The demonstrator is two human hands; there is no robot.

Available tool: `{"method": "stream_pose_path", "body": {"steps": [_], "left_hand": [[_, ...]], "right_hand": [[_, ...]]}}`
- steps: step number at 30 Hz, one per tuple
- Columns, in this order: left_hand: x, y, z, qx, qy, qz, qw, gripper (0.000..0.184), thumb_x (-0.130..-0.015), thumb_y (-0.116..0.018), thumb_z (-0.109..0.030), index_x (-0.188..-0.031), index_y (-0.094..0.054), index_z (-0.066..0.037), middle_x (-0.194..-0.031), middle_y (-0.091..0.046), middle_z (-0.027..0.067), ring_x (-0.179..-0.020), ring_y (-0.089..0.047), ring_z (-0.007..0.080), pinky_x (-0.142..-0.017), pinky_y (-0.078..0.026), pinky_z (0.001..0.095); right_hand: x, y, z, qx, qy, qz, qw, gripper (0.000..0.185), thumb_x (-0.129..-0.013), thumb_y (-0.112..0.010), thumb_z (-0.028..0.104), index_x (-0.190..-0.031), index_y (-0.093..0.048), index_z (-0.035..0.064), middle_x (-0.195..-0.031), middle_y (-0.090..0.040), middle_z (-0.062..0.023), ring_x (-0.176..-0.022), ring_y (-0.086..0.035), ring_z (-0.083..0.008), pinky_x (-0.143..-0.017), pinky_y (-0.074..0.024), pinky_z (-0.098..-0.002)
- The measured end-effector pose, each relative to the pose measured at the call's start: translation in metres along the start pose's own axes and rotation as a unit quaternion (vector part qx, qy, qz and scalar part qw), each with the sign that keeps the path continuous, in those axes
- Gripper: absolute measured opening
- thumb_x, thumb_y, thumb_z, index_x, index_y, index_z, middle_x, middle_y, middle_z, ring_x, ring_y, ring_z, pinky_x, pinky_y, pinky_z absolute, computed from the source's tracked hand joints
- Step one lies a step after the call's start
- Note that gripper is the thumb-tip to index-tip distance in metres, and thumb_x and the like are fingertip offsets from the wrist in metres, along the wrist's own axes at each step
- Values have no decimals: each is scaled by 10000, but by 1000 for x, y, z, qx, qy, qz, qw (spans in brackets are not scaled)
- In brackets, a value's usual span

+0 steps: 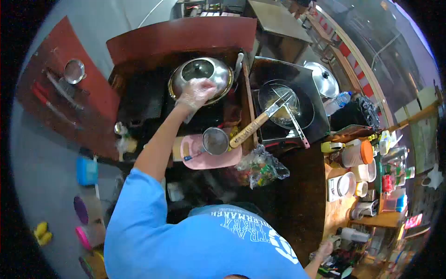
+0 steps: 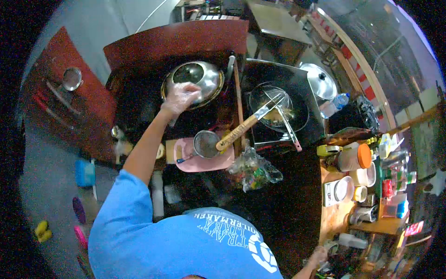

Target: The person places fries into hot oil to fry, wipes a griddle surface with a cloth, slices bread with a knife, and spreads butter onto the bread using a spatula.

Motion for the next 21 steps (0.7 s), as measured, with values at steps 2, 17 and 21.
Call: {"method": "stream_pose_path", "body": {"steps": [2, 17, 21], "left_hand": [[-66, -25, 8, -235, -81, 17, 969, 252, -841, -683, -303, -995, -744, -113, -926, -718, 123, -844, -684, 271, -801, -538, 393], [-241, -141, 35, -495, 59, 169, 850, 417, -903, -570, -181, -1286, -496, -34, -1128, -680, 210, -1089, -650, 358, -898, -530, 476], [-256, -149, 71, -509, 39, 173, 842, 536, -855, -596, -154, -1361, -459, -42, -1147, -679, 199, -1088, -653, 349, -896, -535, 463]], "right_hand": [[43, -29, 52, 62, 39, 72, 995, 204, -858, -690, 244, -831, -673, 43, -781, -650, -100, -720, -605, -271, -703, -499, -388], [211, -85, -14, -63, -297, 355, 884, 320, -836, -724, 275, -1074, -714, 61, -978, -711, -83, -860, -656, -174, -783, -514, -327], [199, -82, 2, -184, -362, 320, 856, 399, -839, -751, 292, -1137, -688, 34, -1059, -691, -77, -946, -627, -168, -848, -485, -321]]}}
Point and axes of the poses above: each hand's wrist, its own x-axis away from the middle knuckle, its own y-axis out of the back of the hand, z = x × y, the point moved 4 cm from there along -x, towards the middle knuckle
